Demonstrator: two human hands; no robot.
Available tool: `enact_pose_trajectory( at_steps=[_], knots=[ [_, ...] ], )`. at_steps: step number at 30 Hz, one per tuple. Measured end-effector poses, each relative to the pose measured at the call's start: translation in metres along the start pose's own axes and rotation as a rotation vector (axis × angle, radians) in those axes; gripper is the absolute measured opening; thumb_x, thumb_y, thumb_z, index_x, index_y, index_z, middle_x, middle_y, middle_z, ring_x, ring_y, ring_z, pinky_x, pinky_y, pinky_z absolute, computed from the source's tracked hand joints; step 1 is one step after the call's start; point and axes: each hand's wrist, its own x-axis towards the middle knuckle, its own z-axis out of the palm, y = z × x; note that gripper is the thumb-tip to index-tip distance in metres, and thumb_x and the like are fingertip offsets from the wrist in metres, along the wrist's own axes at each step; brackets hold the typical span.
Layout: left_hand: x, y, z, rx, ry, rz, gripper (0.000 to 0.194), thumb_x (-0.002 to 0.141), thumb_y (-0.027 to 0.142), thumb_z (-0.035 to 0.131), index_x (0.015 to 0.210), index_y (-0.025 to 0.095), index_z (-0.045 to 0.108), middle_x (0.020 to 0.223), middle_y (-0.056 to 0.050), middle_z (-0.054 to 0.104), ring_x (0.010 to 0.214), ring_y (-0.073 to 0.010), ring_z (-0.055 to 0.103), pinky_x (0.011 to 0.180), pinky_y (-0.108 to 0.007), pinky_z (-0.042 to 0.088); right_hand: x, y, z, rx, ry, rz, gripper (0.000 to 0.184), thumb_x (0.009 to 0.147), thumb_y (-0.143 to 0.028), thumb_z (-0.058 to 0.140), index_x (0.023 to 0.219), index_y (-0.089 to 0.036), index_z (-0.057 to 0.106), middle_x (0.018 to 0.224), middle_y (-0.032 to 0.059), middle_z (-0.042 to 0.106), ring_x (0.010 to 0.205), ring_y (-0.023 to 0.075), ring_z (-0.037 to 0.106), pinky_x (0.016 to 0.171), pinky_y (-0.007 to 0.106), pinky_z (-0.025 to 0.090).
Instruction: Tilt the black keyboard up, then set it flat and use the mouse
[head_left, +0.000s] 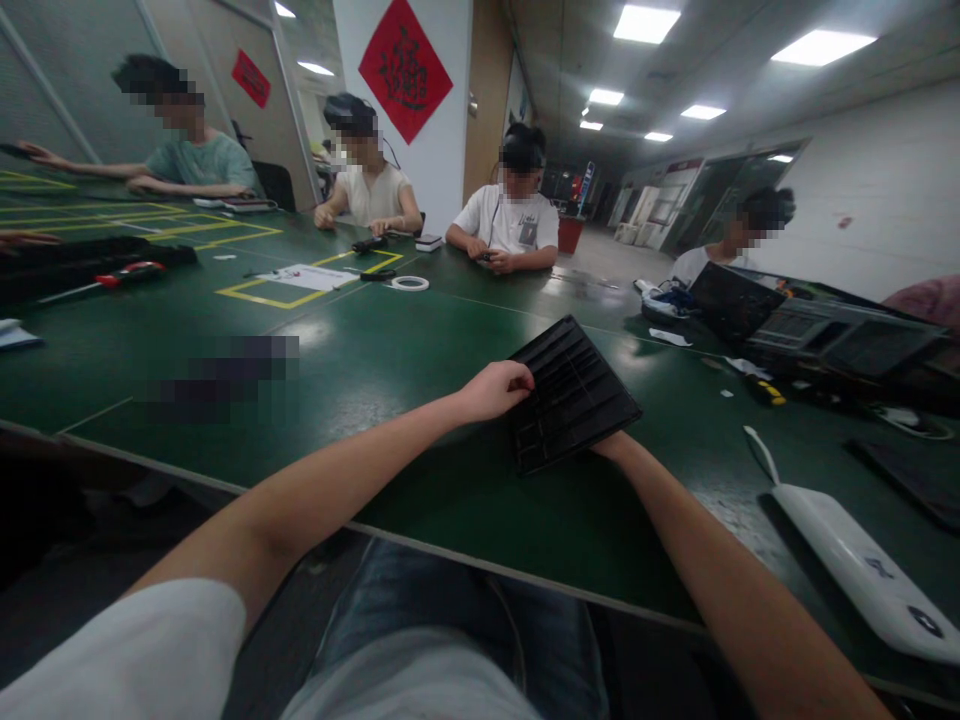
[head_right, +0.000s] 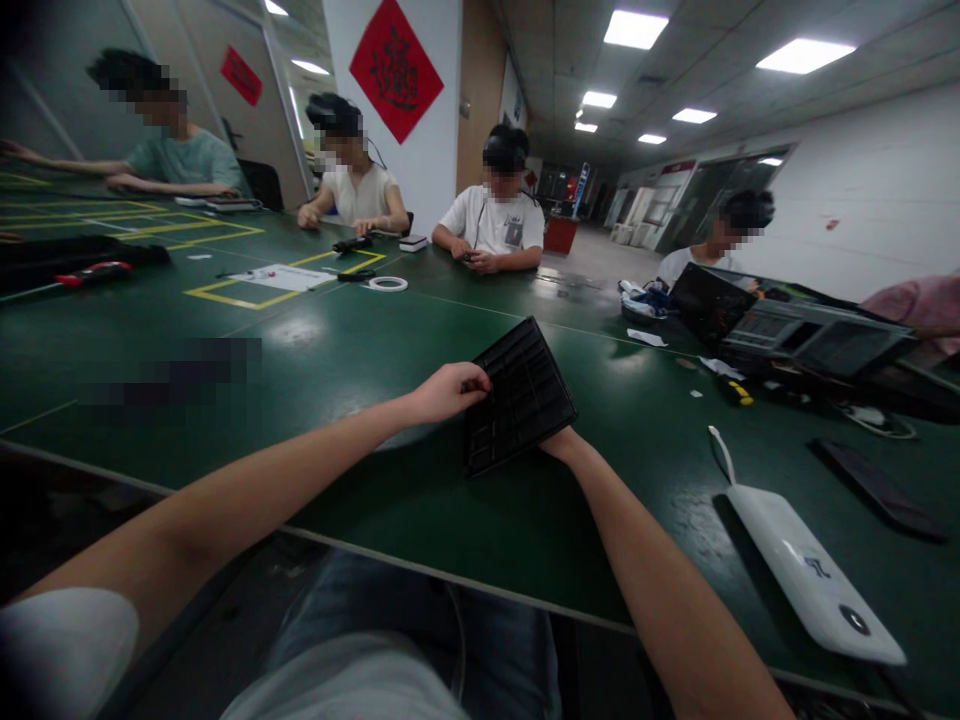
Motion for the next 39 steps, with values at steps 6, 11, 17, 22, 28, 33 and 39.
enact_pose_trajectory(
  at_steps=[6, 11, 17, 22, 28, 33, 39],
  knots=[
    [0.002, 0.002, 0.001, -0.558, 0.139, -0.287, 0.012, 0.068, 0.004, 0.052, 0.073, 0.014, 0.053, 0.061, 0.002, 0.05, 0.055, -0.0087, 0.053, 0.054, -0.022, 0.044, -0.001, -0.008, -0.001, 0.065, -0.075, -0.053, 0.058, 0.078, -0.064, 0.049, 0.127, -0.034, 0.051, 0.138, -0.0006, 0.049, 0.129, 0.0222, 0.042, 0.116, 0.046, 0.023],
    [0.005, 0.001, -0.001, -0.864, 0.188, -0.588, 0.01, 0.072, 0.011, 0.052, 0.063, 0.013, 0.049, 0.056, 0.002, 0.045, 0.05, -0.0062, 0.045, 0.048, -0.019, 0.036, 0.0, -0.004, 0.001, 0.033, -0.092, -0.065, 0.059, 0.08, -0.062, 0.048, 0.131, -0.033, 0.046, 0.141, -0.0014, 0.046, 0.133, 0.021, 0.037, 0.116, 0.048, 0.019],
    [0.0, 0.001, 0.001, -0.114, -0.014, -0.231, 0.044, 0.059, 0.036, 0.076, 0.093, 0.013, 0.062, 0.085, -0.004, 0.059, 0.075, -0.0143, 0.054, 0.065, -0.025, 0.042, -0.004, 0.01, -0.004, 0.032, -0.086, -0.065, 0.058, 0.079, -0.062, 0.049, 0.13, -0.034, 0.048, 0.143, -0.0004, 0.043, 0.133, 0.0223, 0.039, 0.116, 0.046, 0.021],
    [0.0, 0.007, 0.004, 0.239, -0.077, -0.079, 0.044, 0.069, 0.052, 0.064, 0.085, 0.012, 0.066, 0.08, -0.006, 0.062, 0.071, -0.0175, 0.055, 0.061, -0.028, 0.039, -0.006, 0.022, -0.012, -0.048, -0.094, -0.044, 0.051, 0.076, -0.053, 0.059, 0.122, -0.032, 0.055, 0.139, 0.0006, 0.048, 0.133, 0.0246, 0.038, 0.115, 0.049, 0.021],
    [0.008, -0.005, -0.027, 0.249, 0.019, -0.274, 0.04, 0.072, 0.05, 0.059, 0.085, 0.014, 0.07, 0.079, -0.005, 0.067, 0.069, -0.0166, 0.06, 0.058, -0.025, 0.04, -0.003, 0.02, -0.053, -0.301, -0.097, 0.083, 0.045, 0.074, -0.034, 0.063, 0.117, -0.02, 0.059, 0.119, 0.0089, 0.062, 0.111, 0.0272, 0.057, 0.101, 0.048, 0.041],
    [0.002, -0.036, -0.082, 0.678, 0.084, -0.603, 0.048, 0.068, 0.057, 0.058, 0.085, 0.014, 0.071, 0.089, -0.011, 0.069, 0.084, -0.0258, 0.063, 0.066, -0.028, 0.044, -0.011, 0.032, -0.092, -0.808, -0.01, 0.374, 0.048, 0.079, -0.032, 0.056, 0.122, -0.011, 0.056, 0.118, 0.0171, 0.061, 0.112, 0.0311, 0.055, 0.098, 0.046, 0.041],
    [-0.007, -0.064, -0.103, 0.887, 0.093, -0.751, 0.055, 0.068, 0.056, 0.057, 0.096, 0.011, 0.069, 0.101, -0.018, 0.066, 0.099, -0.0321, 0.06, 0.075, -0.031, 0.045, -0.016, 0.041, -0.098, -0.99, 0.028, 0.384, 0.062, 0.077, -0.039, 0.058, 0.13, -0.008, 0.049, 0.129, 0.0204, 0.053, 0.121, 0.0346, 0.048, 0.102, 0.047, 0.036]
  ],
)
